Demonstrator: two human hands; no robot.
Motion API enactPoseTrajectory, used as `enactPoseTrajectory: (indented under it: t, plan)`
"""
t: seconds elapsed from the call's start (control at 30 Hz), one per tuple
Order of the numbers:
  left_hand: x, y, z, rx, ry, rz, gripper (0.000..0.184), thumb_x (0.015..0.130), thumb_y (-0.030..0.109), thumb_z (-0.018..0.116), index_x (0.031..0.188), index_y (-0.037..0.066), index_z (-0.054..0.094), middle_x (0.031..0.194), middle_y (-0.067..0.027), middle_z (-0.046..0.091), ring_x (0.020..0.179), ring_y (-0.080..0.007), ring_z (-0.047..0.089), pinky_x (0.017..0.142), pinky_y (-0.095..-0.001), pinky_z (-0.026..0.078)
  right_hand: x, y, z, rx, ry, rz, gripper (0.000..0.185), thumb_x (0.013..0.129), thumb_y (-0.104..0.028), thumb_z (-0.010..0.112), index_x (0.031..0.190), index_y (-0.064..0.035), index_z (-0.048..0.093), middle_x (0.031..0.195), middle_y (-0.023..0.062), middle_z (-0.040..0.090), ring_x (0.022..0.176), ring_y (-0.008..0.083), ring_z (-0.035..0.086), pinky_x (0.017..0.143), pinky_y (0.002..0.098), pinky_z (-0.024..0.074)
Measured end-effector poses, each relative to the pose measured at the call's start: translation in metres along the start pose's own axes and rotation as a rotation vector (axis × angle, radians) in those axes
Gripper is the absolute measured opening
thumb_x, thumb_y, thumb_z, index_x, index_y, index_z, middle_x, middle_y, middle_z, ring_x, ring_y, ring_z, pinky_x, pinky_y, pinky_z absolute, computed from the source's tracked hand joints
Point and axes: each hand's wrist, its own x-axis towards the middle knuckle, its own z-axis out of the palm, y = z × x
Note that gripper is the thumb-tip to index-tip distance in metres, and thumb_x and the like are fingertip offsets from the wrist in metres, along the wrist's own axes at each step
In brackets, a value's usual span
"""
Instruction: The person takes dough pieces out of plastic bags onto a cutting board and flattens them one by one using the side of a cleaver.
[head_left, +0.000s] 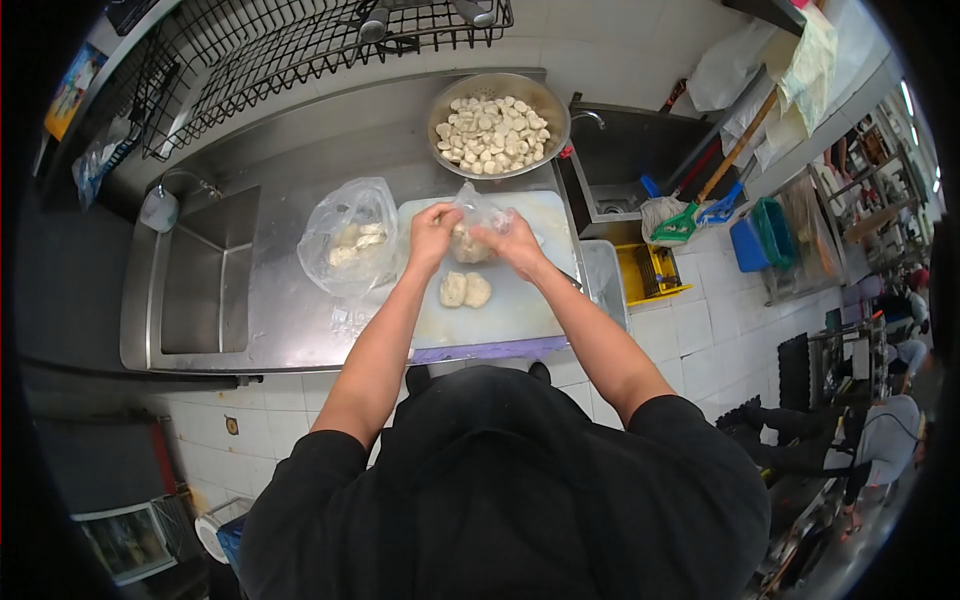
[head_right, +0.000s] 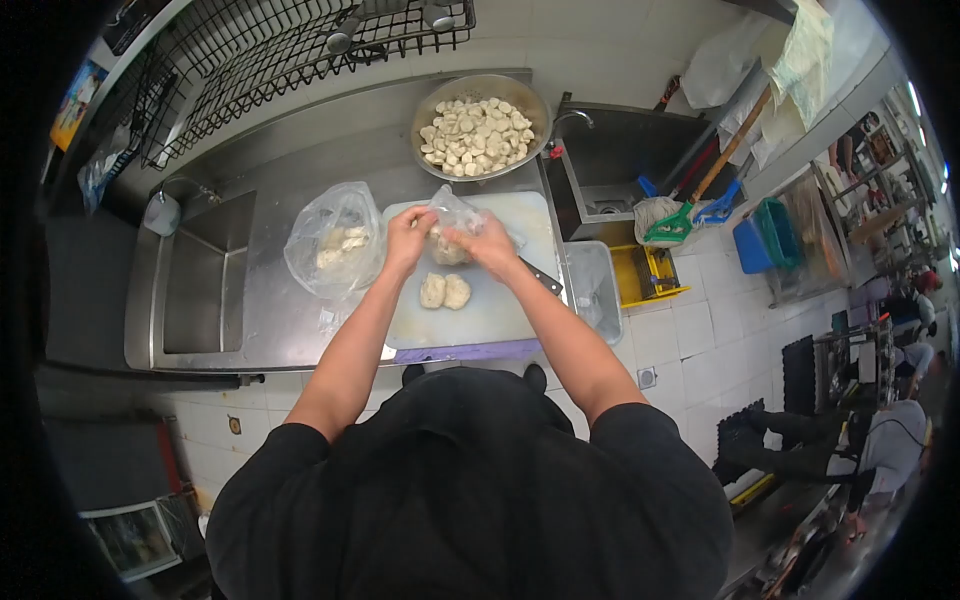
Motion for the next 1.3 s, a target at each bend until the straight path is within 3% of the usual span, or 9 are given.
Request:
enactPoseTrajectory:
  t: [0.37, 0.47, 0.53, 0.63, 0.87, 0.97, 1.1, 1.2, 1.3]
  plan:
    - [0.009, 0.017, 0.021, -0.021, -0.1, 0.055, 0.028, 0.101, 0.02, 0.071, 0.119, -0.001, 0.074, 0.108, -0.0084, 0.079, 0.093, -0.0134, 0.071, 0.085, -0.0301, 0.056, 0.01, 0.002, -0.006, -0.609, 0.122, -0.288, 0.035, 0.094, -0.027, 0.077, 0.115, 0.0001, 0.074, 0.108, 0.0248, 0.067, 0.102, 0.0448, 0.065, 0.091, 0.05, 0.0504]
    - [0.001, 0.0, 0.024, 0.336, -0.028, 0.112, 0.043, 0.105, 0.037, 0.062, 0.126, 0.0, 0.071, 0.117, -0.0125, 0.078, 0.107, -0.024, 0.072, 0.096, -0.037, 0.053, 0.009, 0.002, 0.002, -0.625, 0.238, -0.357, 0.034, 0.096, -0.025, 0.076, 0.113, 0.0037, 0.073, 0.102, 0.0224, 0.07, 0.095, 0.037, 0.07, 0.08, 0.0461, 0.0544]
    - [-0.014, 0.016, 0.016, 0.568, -0.155, -0.037, 0.067, 0.108, 0.06, 0.041, 0.14, 0.006, 0.064, 0.136, -0.0179, 0.07, 0.134, -0.0383, 0.06, 0.117, -0.044, 0.04, 0.011, -0.005, -0.003, -0.192, 0.014, 0.077, 0.027, 0.099, -0.021, 0.076, 0.108, 0.0037, 0.072, 0.098, 0.0115, 0.072, 0.083, 0.0199, 0.069, 0.067, 0.0361, 0.0558]
    - [-0.024, -0.015, 0.009, 0.457, -0.195, -0.104, 0.069, 0.108, 0.063, 0.04, 0.146, 0.01, 0.061, 0.147, -0.0183, 0.063, 0.138, -0.0355, 0.056, 0.122, -0.0416, 0.033, 0.005, 0.002, -0.01, -0.149, 0.06, -0.117, 0.027, 0.099, -0.019, 0.072, 0.116, 0.0027, 0.07, 0.096, 0.0112, 0.073, 0.079, 0.0165, 0.071, 0.055, 0.0363, 0.0564]
    - [-0.034, -0.009, -0.014, 0.483, 0.081, 0.355, 0.034, 0.099, 0.027, 0.066, 0.122, 0.003, 0.073, 0.127, -0.0213, 0.072, 0.12, -0.0366, 0.067, 0.105, -0.0426, 0.05, 0.0, -0.011, -0.035, 0.242, -0.022, 0.118, 0.03, 0.104, -0.021, 0.069, 0.126, -0.0023, 0.062, 0.103, 0.0077, 0.072, 0.083, 0.0184, 0.071, 0.058, 0.0368, 0.0594]
    - [-0.016, -0.004, -0.08, 0.703, 0.469, 0.197, 0.024, 0.094, 0.017, 0.066, 0.11, 0.001, 0.076, 0.118, -0.0223, 0.074, 0.111, -0.0386, 0.07, 0.095, -0.0461, 0.053, -0.011, -0.008, -0.052, 0.343, 0.084, 0.087, 0.027, 0.104, -0.023, 0.069, 0.122, -0.0037, 0.062, 0.105, 0.0064, 0.071, 0.086, 0.02, 0.071, 0.059, 0.0364, 0.0599]
    - [0.003, -0.023, -0.173, 0.978, 0.146, -0.209, 0.05, 0.089, 0.042, 0.081, 0.119, 0.002, 0.075, 0.117, -0.0177, 0.077, 0.11, -0.0334, 0.073, 0.095, -0.0421, 0.056, -0.026, 0.02, -0.137, 0.666, 0.53, -0.192, 0.032, 0.104, -0.025, 0.068, 0.126, -0.0023, 0.058, 0.105, 0.0073, 0.068, 0.086, 0.0228, 0.071, 0.064, 0.0397, 0.0633]
    - [0.021, -0.036, -0.192, 0.616, -0.182, -0.232, 0.067, 0.08, 0.051, 0.089, 0.122, 0.0, 0.075, 0.117, -0.0155, 0.077, 0.108, -0.0293, 0.073, 0.095, -0.0401, 0.056, -0.019, 0.084, -0.211, 0.414, 1.008, 0.109, 0.054, 0.096, -0.035, 0.077, 0.132, 0.0005, 0.058, 0.123, 0.0155, 0.068, 0.1, 0.0315, 0.07, 0.081, 0.0523, 0.0641]
    - [0.035, -0.07, -0.227, 0.677, -0.038, -0.702, 0.081, 0.065, 0.054, 0.098, 0.12, -0.001, 0.076, 0.117, -0.0112, 0.078, 0.103, -0.0233, 0.074, 0.089, -0.0392, 0.058, -0.036, 0.105, -0.236, 0.24, 0.818, 0.598, 0.088, 0.087, -0.05, 0.082, 0.153, -0.0004, 0.048, 0.159, 0.0215, 0.047, 0.138, 0.0433, 0.051, 0.1, 0.0678, 0.0495]
